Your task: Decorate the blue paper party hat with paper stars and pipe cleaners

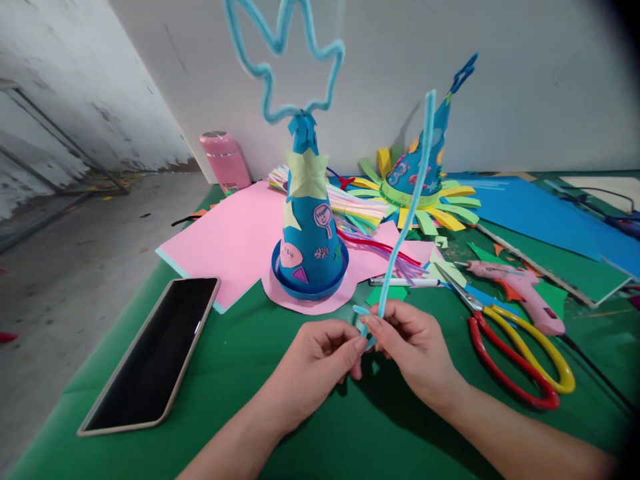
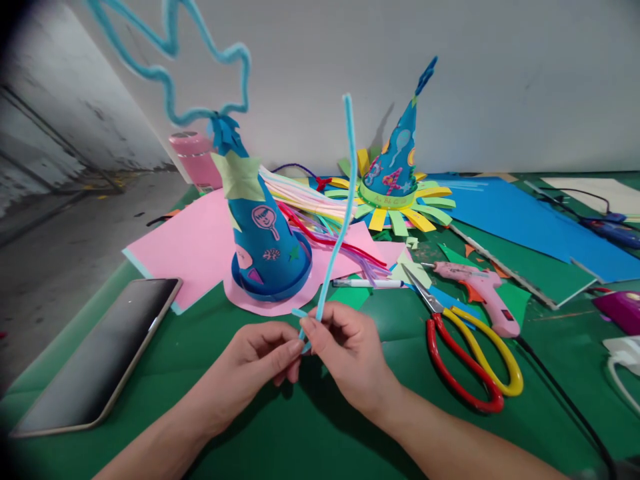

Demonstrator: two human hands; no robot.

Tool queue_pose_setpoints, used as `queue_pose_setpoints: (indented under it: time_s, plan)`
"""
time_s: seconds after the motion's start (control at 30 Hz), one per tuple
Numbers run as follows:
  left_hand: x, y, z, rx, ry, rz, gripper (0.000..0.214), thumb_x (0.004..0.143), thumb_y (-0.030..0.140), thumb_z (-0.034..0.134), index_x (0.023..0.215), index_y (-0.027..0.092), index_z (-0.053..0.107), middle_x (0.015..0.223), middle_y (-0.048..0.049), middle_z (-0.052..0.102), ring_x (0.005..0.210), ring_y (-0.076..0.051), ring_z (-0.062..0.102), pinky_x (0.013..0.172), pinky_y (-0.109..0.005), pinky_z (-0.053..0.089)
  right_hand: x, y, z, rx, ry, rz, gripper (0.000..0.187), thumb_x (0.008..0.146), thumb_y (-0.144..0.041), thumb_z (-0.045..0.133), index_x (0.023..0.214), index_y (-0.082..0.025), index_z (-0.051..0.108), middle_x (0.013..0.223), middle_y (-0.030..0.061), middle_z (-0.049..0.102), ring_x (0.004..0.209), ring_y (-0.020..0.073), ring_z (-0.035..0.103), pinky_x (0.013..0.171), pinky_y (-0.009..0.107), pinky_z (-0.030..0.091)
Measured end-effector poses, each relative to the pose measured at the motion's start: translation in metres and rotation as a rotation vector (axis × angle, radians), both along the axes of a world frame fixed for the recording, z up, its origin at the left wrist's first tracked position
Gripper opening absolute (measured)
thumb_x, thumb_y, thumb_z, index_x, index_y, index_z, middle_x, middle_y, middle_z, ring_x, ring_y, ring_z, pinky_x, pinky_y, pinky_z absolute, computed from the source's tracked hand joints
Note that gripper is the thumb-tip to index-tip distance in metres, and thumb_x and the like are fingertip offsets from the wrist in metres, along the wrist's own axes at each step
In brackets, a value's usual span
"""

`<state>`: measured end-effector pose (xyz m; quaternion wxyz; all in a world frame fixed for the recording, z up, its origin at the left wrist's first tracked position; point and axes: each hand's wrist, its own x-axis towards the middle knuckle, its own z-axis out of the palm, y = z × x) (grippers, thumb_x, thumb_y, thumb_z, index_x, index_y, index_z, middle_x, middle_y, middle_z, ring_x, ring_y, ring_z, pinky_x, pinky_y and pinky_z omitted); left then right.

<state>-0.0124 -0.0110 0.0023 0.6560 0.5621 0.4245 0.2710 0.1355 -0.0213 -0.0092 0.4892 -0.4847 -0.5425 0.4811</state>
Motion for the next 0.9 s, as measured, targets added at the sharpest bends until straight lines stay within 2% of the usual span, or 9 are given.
queue_pose_setpoints:
  time_s: [0.17, 0.43, 0.9]
  plan:
    - [0.0012, -0.0014, -0.0033, 0.039, 0.005, 0.064, 0.029, 0.079, 0.034, 0.049, 0.058, 0.015, 0.05, 0.051, 0.0024, 0.05, 0.046, -0.007, 0.039, 0.046, -0.019, 0.031, 0.0013, 0.0012, -0.0023, -0.017, 0.048, 0.034, 0.017, 0.081, -0.032, 0.053, 0.074, -0.018, 0.059, 0.056, -0.0037, 0.053, 0.048, 0.0054, 0.047, 0.042, 0.014, 0.038]
    - [0.0018, -0.0002, 0.0001, 0.016, 0.004, 0.136, 0.03, 0.08, 0.032, 0.049, 0.056, 0.014, 0.051, 0.05, 0.0017, 0.051, 0.045, -0.006, 0.038, 0.045, -0.018, 0.029, -0.0001, -0.0005, -0.0005, -0.055, 0.164, 0.02, 0.013, 0.081, -0.029, 0.054, 0.077, -0.018, 0.056, 0.058, -0.0045, 0.057, 0.048, 0.0034, 0.051, 0.045, 0.011, 0.042]
    - [0.0004, -0.0008, 0.0014, -0.006, -0.027, 0.192, 0.023, 0.077, 0.032, 0.053, 0.063, 0.014, 0.055, 0.052, 0.002, 0.053, 0.047, -0.007, 0.041, 0.047, -0.019, 0.031, 0.0018, -0.0006, -0.0002, -0.029, 0.119, 0.004, 0.017, 0.084, -0.03, 0.05, 0.074, -0.018, 0.058, 0.062, -0.0036, 0.057, 0.052, 0.0039, 0.05, 0.051, 0.013, 0.041]
